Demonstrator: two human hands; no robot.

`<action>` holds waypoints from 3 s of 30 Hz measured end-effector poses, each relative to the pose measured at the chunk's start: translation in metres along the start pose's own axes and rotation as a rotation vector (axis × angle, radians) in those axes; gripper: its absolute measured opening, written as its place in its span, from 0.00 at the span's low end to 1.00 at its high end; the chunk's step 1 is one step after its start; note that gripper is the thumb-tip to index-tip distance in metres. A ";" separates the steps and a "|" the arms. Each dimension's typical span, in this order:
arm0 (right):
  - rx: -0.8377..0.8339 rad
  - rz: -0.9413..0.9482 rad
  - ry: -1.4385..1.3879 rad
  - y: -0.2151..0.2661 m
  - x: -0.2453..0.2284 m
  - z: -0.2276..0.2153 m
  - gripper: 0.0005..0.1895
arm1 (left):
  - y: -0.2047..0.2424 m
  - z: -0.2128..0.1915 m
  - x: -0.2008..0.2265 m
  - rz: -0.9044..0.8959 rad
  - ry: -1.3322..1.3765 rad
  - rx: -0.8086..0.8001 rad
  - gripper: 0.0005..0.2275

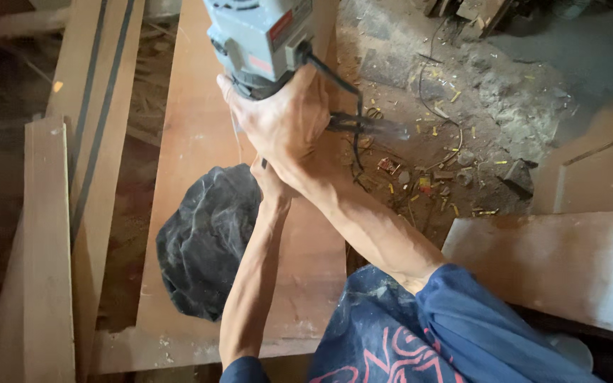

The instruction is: The person uses a handheld router to trim the edges of a rectangular board with a blue edge band. They adjust the router's fence, guide it along the board's edges, and then manually sand the trimmed edge with a sanding block.

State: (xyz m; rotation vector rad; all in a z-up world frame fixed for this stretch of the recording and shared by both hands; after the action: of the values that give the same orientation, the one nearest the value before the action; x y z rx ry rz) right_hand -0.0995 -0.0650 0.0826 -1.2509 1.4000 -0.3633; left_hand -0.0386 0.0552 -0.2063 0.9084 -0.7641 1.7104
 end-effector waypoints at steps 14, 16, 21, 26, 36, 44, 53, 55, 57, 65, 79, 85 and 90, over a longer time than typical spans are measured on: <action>-0.047 -0.014 0.017 -0.024 0.026 0.029 0.48 | 0.027 0.054 0.079 0.489 -0.719 -0.043 0.19; -0.076 0.047 0.054 -0.023 0.029 0.034 0.51 | 0.031 0.055 0.086 0.527 -0.704 -0.048 0.19; -0.057 0.041 0.055 -0.029 0.030 0.037 0.47 | 0.025 0.050 0.069 0.241 -0.679 -0.023 0.18; -0.051 0.034 0.047 -0.037 0.042 0.044 0.45 | 0.035 0.061 0.091 0.515 -0.694 -0.024 0.19; -0.018 -0.041 0.103 -0.048 0.054 0.060 0.38 | 0.029 0.049 0.068 0.304 -0.700 -0.035 0.19; -0.512 0.140 0.137 -0.049 0.070 0.102 0.39 | 0.028 0.049 0.076 0.404 -0.740 -0.051 0.18; -0.293 0.021 -0.388 -0.060 0.099 0.012 0.50 | 0.029 0.047 0.094 0.606 -0.753 -0.076 0.14; -0.285 -0.034 -0.500 -0.050 0.113 -0.013 0.48 | 0.029 0.046 0.097 0.600 -0.765 -0.078 0.14; -0.361 0.061 -0.397 -0.035 0.142 -0.020 0.46 | 0.029 0.047 0.100 0.574 -0.773 -0.075 0.14; -0.575 0.353 -0.334 0.040 0.232 -0.026 0.37 | 0.059 0.076 0.172 0.774 -0.650 -0.002 0.25; -0.876 0.292 -0.589 0.058 0.228 0.037 0.39 | 0.063 0.080 0.215 0.751 -1.003 0.470 0.13; -0.940 0.268 -0.714 0.043 0.211 0.046 0.39 | 0.064 0.081 0.215 0.746 -1.068 0.499 0.13; -1.025 0.255 -0.812 0.032 0.206 0.055 0.33 | 0.065 0.072 0.199 0.711 -0.928 0.450 0.30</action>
State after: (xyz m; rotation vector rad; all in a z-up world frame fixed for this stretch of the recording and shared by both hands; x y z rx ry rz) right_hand -0.0182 -0.1974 -0.0664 -1.6920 0.9675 1.0713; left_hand -0.1257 0.0718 -0.0030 1.9834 -1.4610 2.0864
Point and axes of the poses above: each hand's wrist, its own y-axis away from the middle knuckle, its own z-axis out of the palm, x = y × z, the point moved 10 cm from there along -y, towards the middle knuckle, and after that the axes turned 10 degrees about y, right-handed, at the moved point
